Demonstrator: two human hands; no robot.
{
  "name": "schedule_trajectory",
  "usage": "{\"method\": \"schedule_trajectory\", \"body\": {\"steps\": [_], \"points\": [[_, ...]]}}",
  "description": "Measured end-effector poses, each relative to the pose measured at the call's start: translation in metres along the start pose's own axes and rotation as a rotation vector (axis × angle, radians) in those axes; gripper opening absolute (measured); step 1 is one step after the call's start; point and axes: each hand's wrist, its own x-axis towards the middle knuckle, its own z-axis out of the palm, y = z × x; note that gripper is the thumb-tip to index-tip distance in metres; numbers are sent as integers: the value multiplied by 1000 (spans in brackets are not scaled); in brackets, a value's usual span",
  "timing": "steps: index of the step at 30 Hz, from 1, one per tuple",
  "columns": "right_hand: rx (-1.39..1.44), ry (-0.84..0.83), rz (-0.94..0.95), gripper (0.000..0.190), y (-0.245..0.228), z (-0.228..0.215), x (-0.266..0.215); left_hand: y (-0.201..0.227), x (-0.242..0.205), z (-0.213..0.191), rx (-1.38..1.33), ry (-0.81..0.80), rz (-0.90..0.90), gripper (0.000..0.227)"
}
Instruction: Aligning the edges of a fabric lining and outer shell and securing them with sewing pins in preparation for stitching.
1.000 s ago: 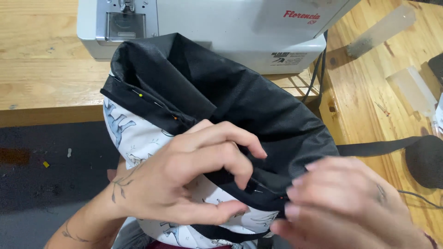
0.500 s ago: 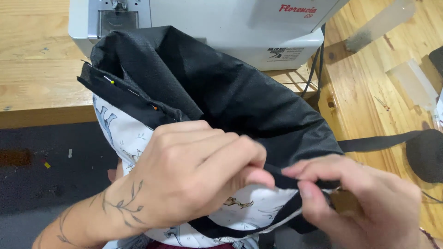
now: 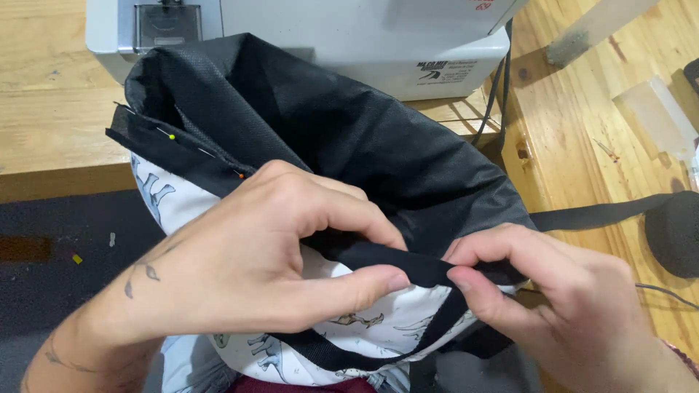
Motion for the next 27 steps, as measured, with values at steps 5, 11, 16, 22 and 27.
{"method": "schedule_trajectory", "body": {"steps": [5,11,16,22,27], "points": [[-12,37,-110,11,-3,0,1,-3,0,3,6,-40,-56,16],[-20,10,-21,13,-4,1,-7,4,-1,2,106,-16,53,11],[-95,120,-109,9,-13,-1,-5,19,3,3,362,-130,3,30],[-82,170,-163,8,-18,-6,-6,27,14,6,392,-238,-36,21],[-74,243,-252,7,-19,-7,1,20,17,4,177,-143,52,18]]}}
